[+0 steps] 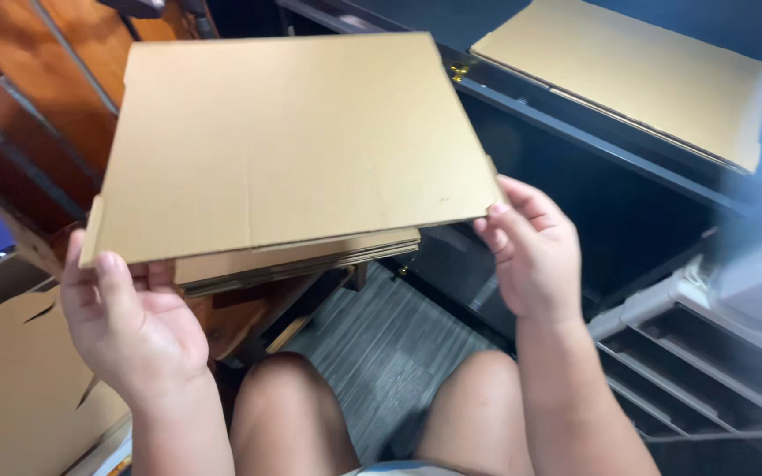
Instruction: The person repeatedly picks up flat cardboard sheets from a wooden bench and places them onto a black shelf. The hands lift each sheet and align it on the shelf, building a growing stack over time.
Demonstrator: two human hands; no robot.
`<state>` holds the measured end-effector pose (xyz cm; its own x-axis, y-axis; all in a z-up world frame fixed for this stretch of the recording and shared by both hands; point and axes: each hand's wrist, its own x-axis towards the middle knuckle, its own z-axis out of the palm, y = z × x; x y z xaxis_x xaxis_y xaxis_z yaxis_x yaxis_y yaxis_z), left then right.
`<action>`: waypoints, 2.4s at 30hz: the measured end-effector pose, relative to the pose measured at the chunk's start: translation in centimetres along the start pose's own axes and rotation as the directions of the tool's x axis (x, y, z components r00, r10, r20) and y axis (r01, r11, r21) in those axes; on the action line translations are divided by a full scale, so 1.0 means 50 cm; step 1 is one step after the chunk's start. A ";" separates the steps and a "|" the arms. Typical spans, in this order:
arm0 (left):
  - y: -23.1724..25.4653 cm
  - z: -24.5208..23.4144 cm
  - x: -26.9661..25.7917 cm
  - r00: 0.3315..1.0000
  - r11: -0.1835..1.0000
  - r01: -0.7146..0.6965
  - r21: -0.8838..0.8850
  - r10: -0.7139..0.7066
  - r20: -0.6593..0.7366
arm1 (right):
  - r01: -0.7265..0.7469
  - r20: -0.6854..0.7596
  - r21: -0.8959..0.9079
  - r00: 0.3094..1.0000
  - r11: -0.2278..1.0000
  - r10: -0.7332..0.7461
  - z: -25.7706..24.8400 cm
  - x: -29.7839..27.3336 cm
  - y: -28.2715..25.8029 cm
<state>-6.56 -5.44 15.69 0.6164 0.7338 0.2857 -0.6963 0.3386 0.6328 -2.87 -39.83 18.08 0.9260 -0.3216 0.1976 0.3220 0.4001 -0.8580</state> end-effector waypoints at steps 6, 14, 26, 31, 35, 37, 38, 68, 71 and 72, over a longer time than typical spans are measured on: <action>-0.068 0.174 0.009 0.973 0.994 0.057 -0.096 -0.033 0.228 | 0.179 -0.152 -0.047 0.971 0.983 -0.184 -0.064 0.033 -0.160; -0.279 0.469 0.020 0.861 0.924 0.383 0.018 -0.364 0.355 | 0.271 -0.393 -0.208 0.857 0.940 -0.334 -0.224 0.125 -0.240; -0.491 0.678 0.015 0.690 0.846 0.085 0.527 -0.431 0.581 | 0.265 -0.520 -0.421 0.713 0.868 -0.470 -0.385 0.278 -0.239; -0.521 0.714 0.027 0.691 0.824 0.024 0.566 -0.423 0.586 | 0.175 -0.429 -0.662 0.709 0.729 -0.560 -0.392 0.302 -0.235; -0.525 0.722 0.025 0.694 0.755 -0.095 0.649 -0.417 0.587 | -0.020 -0.231 -0.951 0.713 0.309 -0.662 -0.416 0.312 -0.235; -0.528 0.725 0.022 0.686 0.736 -0.117 0.667 -0.426 0.590 | -0.050 -0.117 -0.992 0.698 0.115 -0.707 -0.444 0.328 -0.230; -0.526 0.726 0.020 0.680 0.709 -0.160 0.687 -0.425 0.597 | -0.047 -0.042 -0.999 0.706 0.013 -0.707 -0.455 0.335 -0.228; -0.599 0.691 0.051 0.480 0.560 -0.604 0.567 -0.313 0.820 | -0.078 0.027 -0.984 0.820 -0.158 -0.571 -0.445 0.318 -0.202; -0.606 0.683 0.056 0.461 0.572 -0.631 0.524 -0.266 0.847 | -0.093 0.015 -0.981 0.833 -0.167 -0.553 -0.439 0.311 -0.203; -0.607 0.680 0.055 0.456 0.583 -0.635 0.506 -0.246 0.855 | -0.108 -0.003 -0.981 0.837 -0.160 -0.548 -0.439 0.309 -0.203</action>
<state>28.77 -33.74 21.76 0.7667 -0.2521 0.5905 -0.6116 -0.5667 0.5521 3.85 -67.71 19.43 0.5977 -0.4908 0.6340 -0.3448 -0.8712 -0.3494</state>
